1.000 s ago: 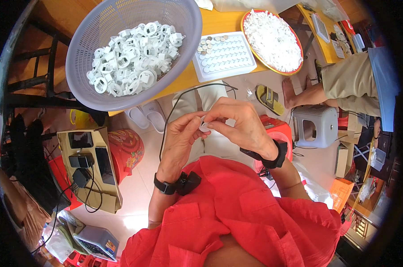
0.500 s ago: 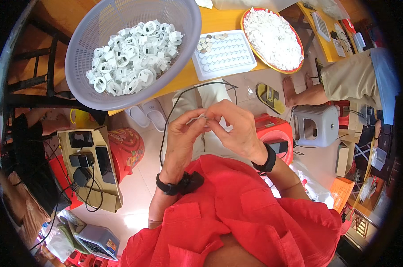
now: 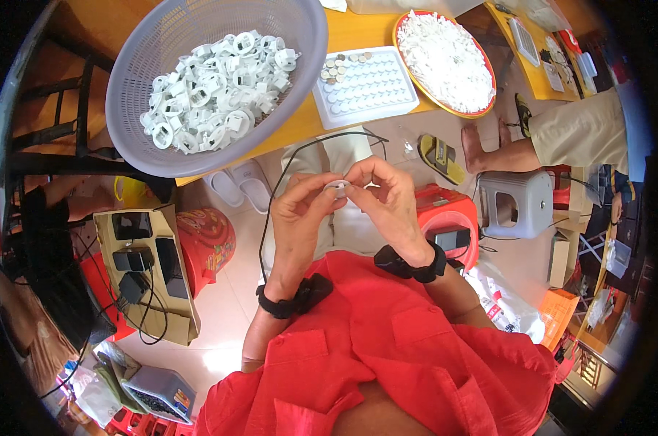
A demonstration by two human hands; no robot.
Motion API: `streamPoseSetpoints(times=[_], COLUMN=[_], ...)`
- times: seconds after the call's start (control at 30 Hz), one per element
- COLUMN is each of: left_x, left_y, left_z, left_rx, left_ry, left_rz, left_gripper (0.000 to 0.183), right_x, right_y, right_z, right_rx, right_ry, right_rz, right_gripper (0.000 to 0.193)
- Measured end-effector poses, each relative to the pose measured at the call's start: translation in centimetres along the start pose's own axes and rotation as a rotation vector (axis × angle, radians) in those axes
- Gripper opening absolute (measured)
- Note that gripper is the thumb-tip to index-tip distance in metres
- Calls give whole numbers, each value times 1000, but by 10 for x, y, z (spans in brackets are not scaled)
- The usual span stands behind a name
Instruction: Assembling small white plastic components by hand.
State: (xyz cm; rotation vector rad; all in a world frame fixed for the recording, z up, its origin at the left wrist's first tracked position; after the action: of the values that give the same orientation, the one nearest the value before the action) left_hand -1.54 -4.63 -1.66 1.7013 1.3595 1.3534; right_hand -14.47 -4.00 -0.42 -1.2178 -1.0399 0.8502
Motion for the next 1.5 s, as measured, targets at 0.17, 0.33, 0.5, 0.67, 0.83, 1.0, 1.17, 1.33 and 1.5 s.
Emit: streamPoseSetpoints(times=[0.17,0.33,0.5,0.67,0.83,1.0,1.17,1.33,1.5], left_x=[2,0,1,-5,-5,-3,-2,-1,1], left_y=[2,1,2,4,4,15,17,15,14], left_z=[0,3,5,7,9,6,1,1,-3], left_rx=[-65,-117,-140,-85,-183,-426,-593,-713,-874], left_ry=[41,74,95,82,33,20,-12,-26,-67], left_rz=[-109,-221,-243,-59,-95,-315,-449,-609,-776], left_gripper=[18,17,14,16,21,28,30,30,27], right_x=[-1,-1,1,1,-4,-4,-5,-3,-4], right_y=[-2,5,14,7,12,9,1,-4,0], right_z=[-6,-11,-14,-7,-2,-4,-5,-7,-6], right_rx=[-62,-111,-133,-34,-12,29,198,244,259], right_ry=[5,11,18,134,73,56,30,-11,-12], right_rz=[-54,-66,2,154,-28,-67,157,181,138], right_gripper=[7,8,8,6,6,5,12,16,16])
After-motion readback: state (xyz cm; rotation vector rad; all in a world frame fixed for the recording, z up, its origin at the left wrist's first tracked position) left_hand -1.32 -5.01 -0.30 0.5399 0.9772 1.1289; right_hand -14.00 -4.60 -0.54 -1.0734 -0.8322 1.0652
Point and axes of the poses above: each hand's wrist, its own x-axis away from the middle knuckle, its own z-axis out of the back of the hand, y = z × x, the point moved 7 cm from there along -x, towards the middle knuckle, and after that the axes turned 15 degrees about y, right-handed, at the moved point
